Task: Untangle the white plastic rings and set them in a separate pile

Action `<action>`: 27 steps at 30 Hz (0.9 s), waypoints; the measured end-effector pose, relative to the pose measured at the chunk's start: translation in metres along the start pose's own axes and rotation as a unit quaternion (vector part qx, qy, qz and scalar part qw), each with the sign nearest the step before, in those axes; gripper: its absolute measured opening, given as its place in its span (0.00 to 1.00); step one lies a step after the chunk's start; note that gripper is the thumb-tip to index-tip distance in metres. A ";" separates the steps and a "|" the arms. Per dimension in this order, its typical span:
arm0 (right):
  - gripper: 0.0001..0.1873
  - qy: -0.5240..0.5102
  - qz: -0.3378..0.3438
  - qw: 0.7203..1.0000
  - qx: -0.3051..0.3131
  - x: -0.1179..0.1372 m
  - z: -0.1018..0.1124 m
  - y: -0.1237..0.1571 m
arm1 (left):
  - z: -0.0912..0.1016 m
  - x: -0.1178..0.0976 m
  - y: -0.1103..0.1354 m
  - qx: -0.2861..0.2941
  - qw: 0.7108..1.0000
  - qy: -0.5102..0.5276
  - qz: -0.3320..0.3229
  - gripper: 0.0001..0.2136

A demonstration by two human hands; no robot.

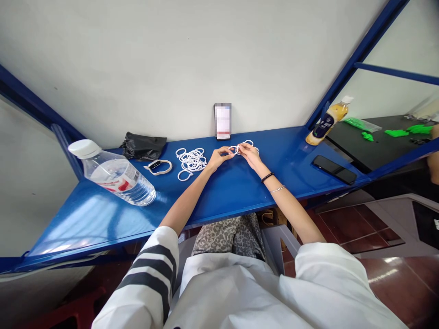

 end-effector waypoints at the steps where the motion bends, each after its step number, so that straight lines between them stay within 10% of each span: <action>1: 0.22 0.000 -0.003 1.000 0.003 0.000 0.000 0.000 | 0.000 0.000 0.000 0.000 1.000 -0.004 0.001 0.13; 27: 0.21 0.002 -0.045 0.999 0.017 0.000 0.004 0.001 | -0.002 0.004 0.002 0.018 1.000 -0.009 0.021 0.13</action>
Point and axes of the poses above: each hand's wrist, its own y-axis away from the middle knuckle, its own z-axis out of the back of the hand, x = y × z, the point moved 5 cm from there along -y, towards the middle knuckle, and after that the axes turned 13 degrees about -x, right-handed, at the moved point
